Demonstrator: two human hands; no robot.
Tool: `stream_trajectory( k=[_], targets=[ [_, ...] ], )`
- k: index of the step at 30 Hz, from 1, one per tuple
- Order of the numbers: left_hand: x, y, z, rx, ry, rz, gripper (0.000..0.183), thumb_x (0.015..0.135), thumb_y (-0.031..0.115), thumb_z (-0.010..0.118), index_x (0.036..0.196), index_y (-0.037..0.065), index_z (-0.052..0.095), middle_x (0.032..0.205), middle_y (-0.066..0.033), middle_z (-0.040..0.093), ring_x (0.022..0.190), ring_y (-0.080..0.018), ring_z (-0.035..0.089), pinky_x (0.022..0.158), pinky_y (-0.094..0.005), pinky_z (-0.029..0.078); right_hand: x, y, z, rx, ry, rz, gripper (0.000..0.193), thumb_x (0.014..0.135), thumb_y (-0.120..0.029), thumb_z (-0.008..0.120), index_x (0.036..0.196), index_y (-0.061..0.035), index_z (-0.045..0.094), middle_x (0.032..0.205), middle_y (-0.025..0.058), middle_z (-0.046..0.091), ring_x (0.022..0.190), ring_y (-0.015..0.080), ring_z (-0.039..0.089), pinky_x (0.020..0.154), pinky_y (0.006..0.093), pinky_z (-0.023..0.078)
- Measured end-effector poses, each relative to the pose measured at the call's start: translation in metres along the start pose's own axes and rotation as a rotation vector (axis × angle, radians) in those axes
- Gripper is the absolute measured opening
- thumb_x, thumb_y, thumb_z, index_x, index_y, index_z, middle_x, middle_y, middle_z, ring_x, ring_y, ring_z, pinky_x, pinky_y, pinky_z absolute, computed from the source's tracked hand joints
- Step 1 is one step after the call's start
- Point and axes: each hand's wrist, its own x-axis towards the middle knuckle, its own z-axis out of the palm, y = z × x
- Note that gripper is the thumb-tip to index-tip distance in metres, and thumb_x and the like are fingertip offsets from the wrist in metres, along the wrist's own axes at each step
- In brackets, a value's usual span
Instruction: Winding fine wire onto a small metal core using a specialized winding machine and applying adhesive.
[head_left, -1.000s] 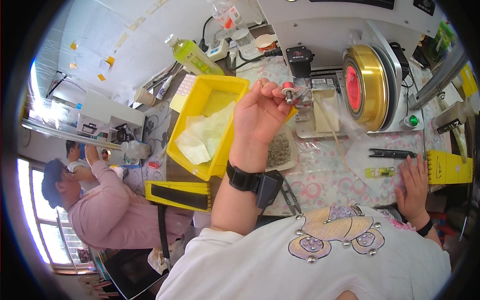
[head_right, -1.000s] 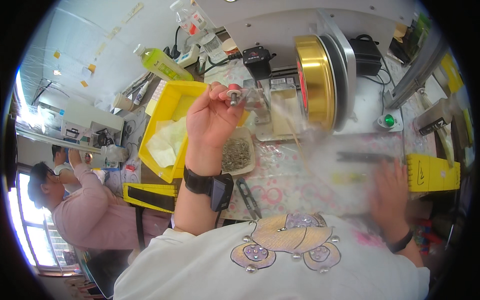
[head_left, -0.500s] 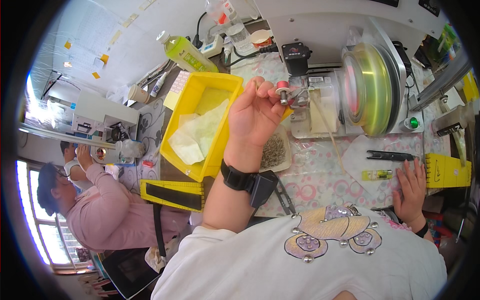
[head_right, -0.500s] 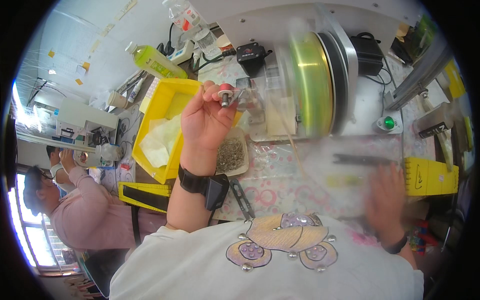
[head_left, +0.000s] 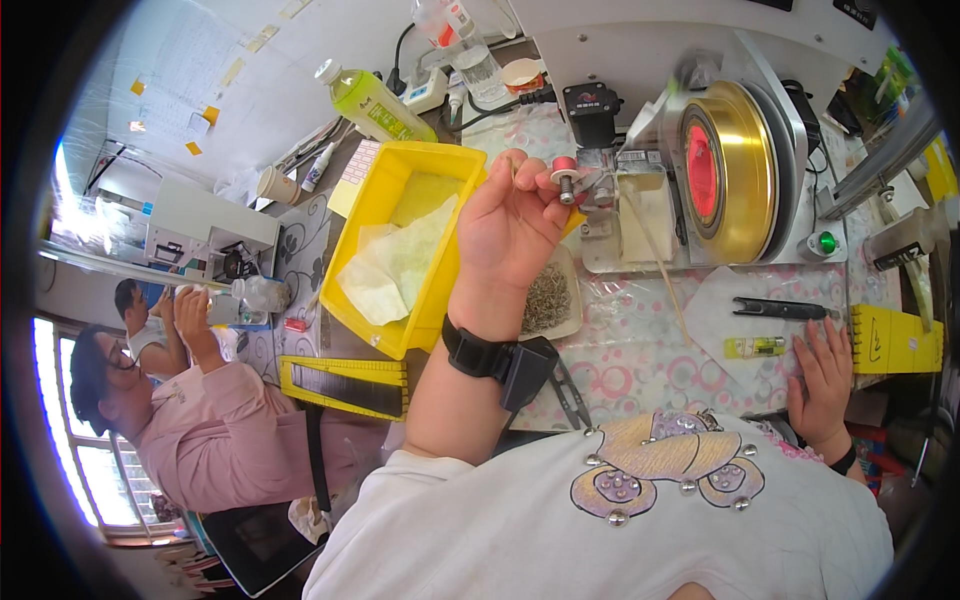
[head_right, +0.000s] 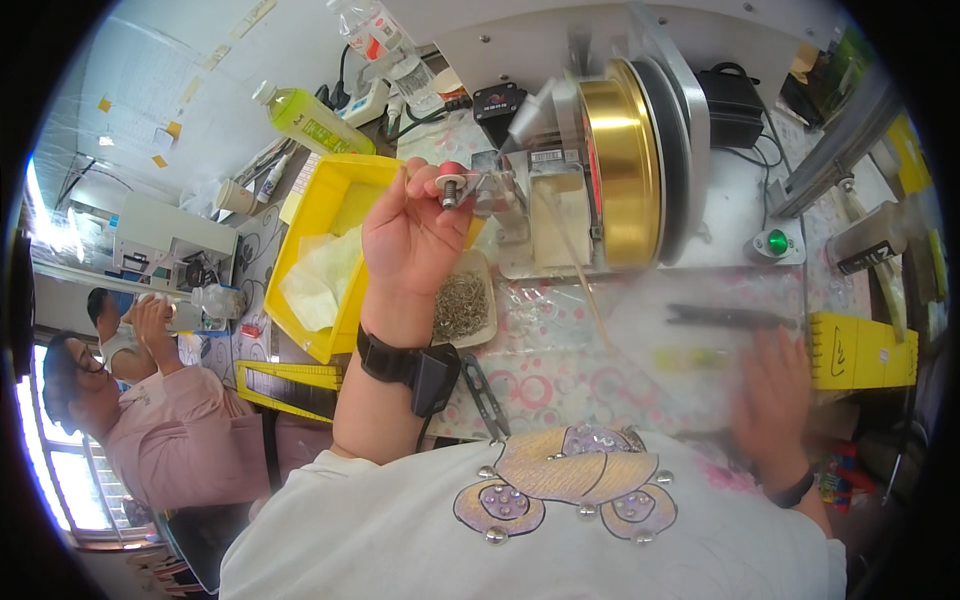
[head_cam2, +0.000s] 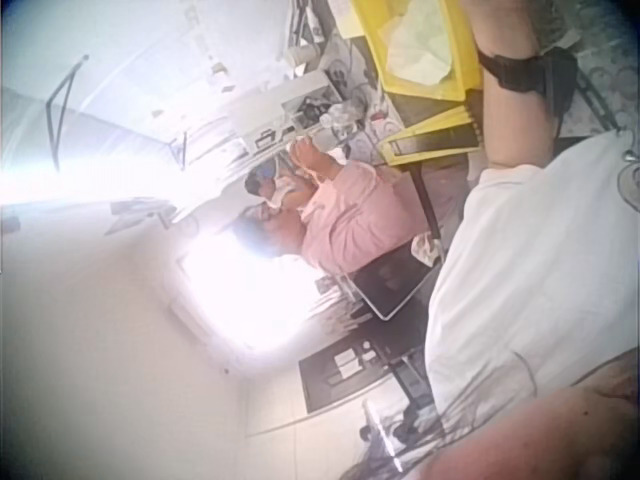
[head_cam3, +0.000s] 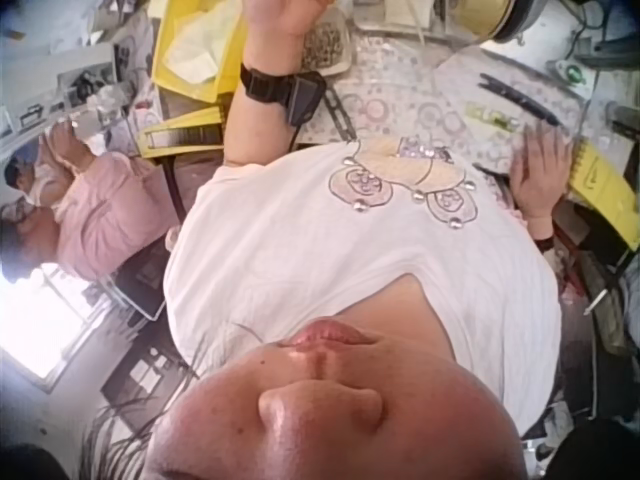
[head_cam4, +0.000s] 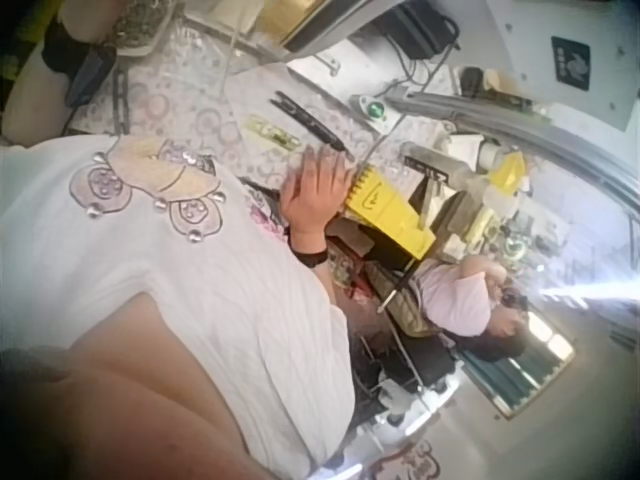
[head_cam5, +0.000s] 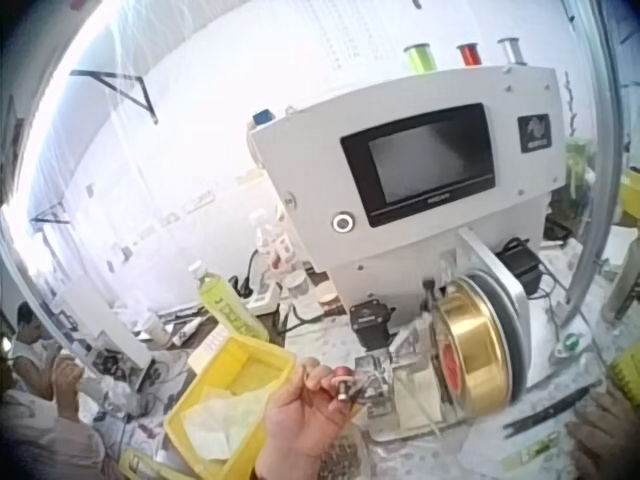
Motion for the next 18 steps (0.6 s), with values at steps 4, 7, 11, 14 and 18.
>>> stream_trajectory(
  k=[4, 7, 11, 14, 18],
  targets=[
    [0.0002, 0.0015, -0.0004, -0.028, -0.041, -0.013, 0.019, 0.102, 0.022, 0.041, 0.09, 0.008, 0.043, 0.086, -0.0013, 0.052, 0.098, -0.0191, 0.056, 0.073, -0.0373, 0.051, -0.0009, 0.0001, 0.0006, 0.006, 0.008, 0.003, 0.036, 0.079, -0.012, 0.059, 0.112, -0.0009, 0.063, 0.128, 0.021, 0.056, 0.126, 0.0452, 0.045, 0.108, 0.0596, 0.029],
    [0.0006, 0.0016, -0.0008, -0.025, -0.036, -0.005, 0.018, 0.102, 0.022, 0.042, 0.089, 0.008, 0.043, 0.085, -0.0015, 0.053, 0.097, -0.0189, 0.056, 0.074, -0.0372, 0.051, -0.0007, 0.0016, 0.001, -0.009, -0.02, -0.011, 0.043, 0.078, -0.012, 0.055, 0.119, -0.0002, 0.06, 0.134, 0.0204, 0.052, 0.13, 0.044, 0.041, 0.111, 0.0575, 0.025],
    [-0.0005, 0.0, -0.0016, 0.007, -0.009, 0.022, 0.019, 0.102, 0.022, 0.042, 0.089, 0.008, 0.044, 0.084, -0.0019, 0.054, 0.096, -0.0195, 0.056, 0.074, -0.0367, 0.051, -0.0007, 0.0002, 0.002, -0.008, -0.008, 0.029, 0.035, 0.078, -0.012, 0.06, 0.112, -0.0019, 0.064, 0.129, 0.0201, 0.056, 0.126, 0.0442, 0.045, 0.108, 0.0584, 0.029],
    [0.0012, 0.0008, -0.0023, -0.05, -0.047, -0.011, 0.019, 0.102, 0.022, 0.041, 0.089, 0.008, 0.044, 0.084, -0.002, 0.054, 0.097, -0.0199, 0.057, 0.074, -0.0363, 0.05, 0.0, -0.0009, 0.0022, -0.012, 0.009, 0.023, 0.035, 0.079, -0.012, 0.06, 0.112, -0.0022, 0.064, 0.128, 0.0198, 0.056, 0.126, 0.044, 0.045, 0.108, 0.0581, 0.029],
    [0.0009, 0.0008, -0.0029, -0.048, -0.046, -0.006, 0.02, 0.103, 0.022, 0.04, 0.09, 0.008, 0.044, 0.084, -0.002, 0.055, 0.097, -0.0204, 0.058, 0.073, -0.0356, 0.05, 0.0001, -0.0016, 0.0014, 0.011, 0.007, 0.013, 0.035, 0.08, -0.012, 0.06, 0.113, -0.0021, 0.063, 0.128, 0.0199, 0.056, 0.126, 0.0439, 0.045, 0.109, 0.0582, 0.029]
  ],
)
